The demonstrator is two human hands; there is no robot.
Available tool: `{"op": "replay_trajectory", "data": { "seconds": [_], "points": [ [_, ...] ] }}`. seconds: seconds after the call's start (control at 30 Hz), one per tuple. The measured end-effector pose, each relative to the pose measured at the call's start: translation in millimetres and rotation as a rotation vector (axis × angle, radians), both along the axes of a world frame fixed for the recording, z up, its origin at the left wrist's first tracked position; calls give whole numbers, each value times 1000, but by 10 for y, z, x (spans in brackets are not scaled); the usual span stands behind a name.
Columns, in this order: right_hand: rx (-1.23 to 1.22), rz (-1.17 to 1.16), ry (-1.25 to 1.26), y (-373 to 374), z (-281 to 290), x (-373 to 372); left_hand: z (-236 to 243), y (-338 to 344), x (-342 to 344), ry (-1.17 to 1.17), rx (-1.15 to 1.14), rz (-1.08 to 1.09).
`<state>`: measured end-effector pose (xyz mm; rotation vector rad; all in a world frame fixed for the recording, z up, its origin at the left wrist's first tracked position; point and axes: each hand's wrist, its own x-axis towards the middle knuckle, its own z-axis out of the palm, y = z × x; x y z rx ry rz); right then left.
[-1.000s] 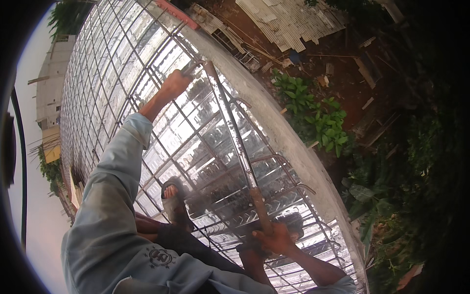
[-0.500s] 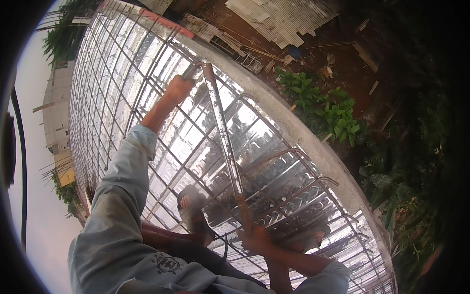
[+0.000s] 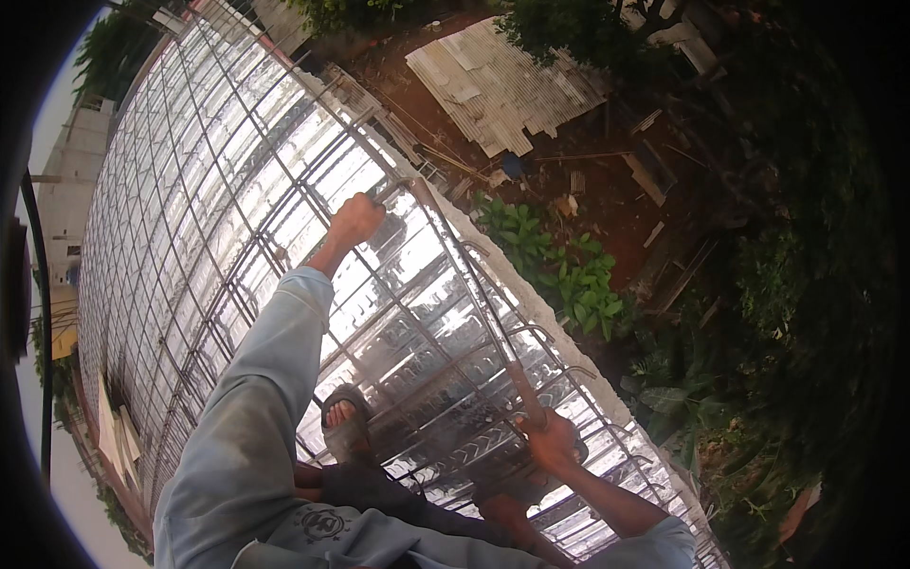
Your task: The person stands on a metal scaffolding platform and uses a curved metal bar to adjust and tighten the rebar grid. They repeatedly insert the bar into the grid and apply leverage to secure the structure.
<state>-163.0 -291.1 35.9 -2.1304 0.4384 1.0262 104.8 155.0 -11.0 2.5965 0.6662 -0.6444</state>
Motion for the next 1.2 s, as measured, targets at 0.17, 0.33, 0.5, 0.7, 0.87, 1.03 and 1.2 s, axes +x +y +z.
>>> {"op": "replay_trajectory", "data": {
  "seconds": [0.17,0.33,0.5,0.7,0.87,1.03,1.2],
  "points": [
    [144,-128,229,-905,157,-406,-17,-195,108,8,7,-21],
    [-102,65,92,-1649,636,-566,-55,-49,42,25,44,-7],
    [-168,62,-62,-1709,739,-350,-148,9,91,79,29,-14],
    [-460,146,-167,-1075,1194,775,-32,58,132,114,-63,-98],
    [-685,286,-264,-601,1982,1340,63,73,31,19,-166,-38],
    [-904,443,-341,-116,2786,1654,33,137,27,17,-298,-29],
    [-1007,573,-434,111,3196,2011,-83,197,1,-19,-361,-11]
  ]
}}
